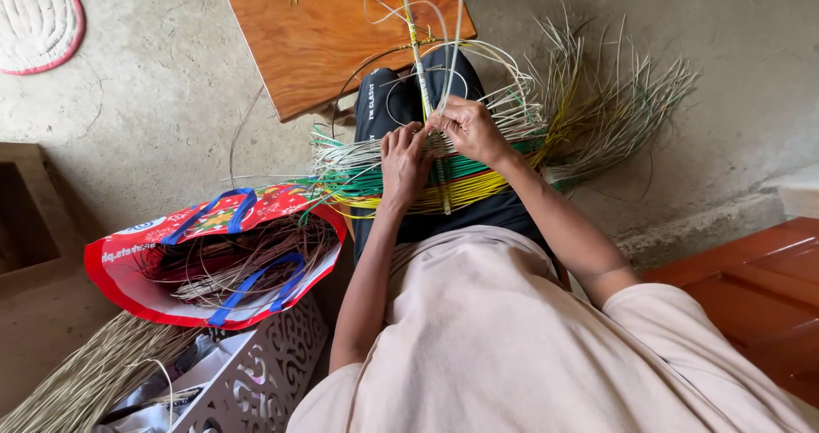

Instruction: Weaving colorful plastic fibers around a bundle of sticks to assemble a broom head

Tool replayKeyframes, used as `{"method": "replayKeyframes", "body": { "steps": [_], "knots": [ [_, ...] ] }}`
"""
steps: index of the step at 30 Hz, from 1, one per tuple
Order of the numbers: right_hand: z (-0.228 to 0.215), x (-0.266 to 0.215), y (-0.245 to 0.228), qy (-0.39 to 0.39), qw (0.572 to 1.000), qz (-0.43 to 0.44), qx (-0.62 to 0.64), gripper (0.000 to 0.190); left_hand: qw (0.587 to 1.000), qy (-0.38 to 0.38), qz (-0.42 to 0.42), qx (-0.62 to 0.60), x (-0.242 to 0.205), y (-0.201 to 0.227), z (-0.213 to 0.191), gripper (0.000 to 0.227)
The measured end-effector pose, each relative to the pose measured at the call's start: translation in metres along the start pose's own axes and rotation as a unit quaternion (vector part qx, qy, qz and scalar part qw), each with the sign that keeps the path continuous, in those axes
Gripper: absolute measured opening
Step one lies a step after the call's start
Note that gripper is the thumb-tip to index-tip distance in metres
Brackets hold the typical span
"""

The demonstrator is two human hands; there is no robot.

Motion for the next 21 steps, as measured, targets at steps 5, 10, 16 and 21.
{"method": "replayKeyframes", "body": {
  "steps": [5,10,16,21],
  "knots": [
    [-0.006,-0.005,0.022,0.015,1.0,0.005,0.009,0.016,0.997,0.055,-0.023,-0.056,0.004,-0.009,0.003,0.022],
    [-0.023,-0.029,0.056,0.106,0.955,0.183,0.209,0.025,0.947,0.155,-0.097,-0.264,0.011,-0.006,-0.04,0.006],
    [-0.136,-0.078,0.075,0.256,0.83,0.287,0.403,0.025,0.77,0.319,-0.331,-0.442,-0.032,-0.117,-0.092,0.015],
    [-0.219,-0.145,0.112,0.439,0.817,0.296,0.229,0.02,0.657,0.446,-0.358,-0.492,-0.095,-0.195,-0.155,0.031]
  ]
}}
Point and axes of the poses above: each hand's wrist, its own x-axis towards the middle knuckle, its own z-axis out of the palm, y = z × x, the point moved 3 cm from there along x, towards the middle knuckle, and after that the axes turned 3 degrees about -x, right-handed, at the moved point
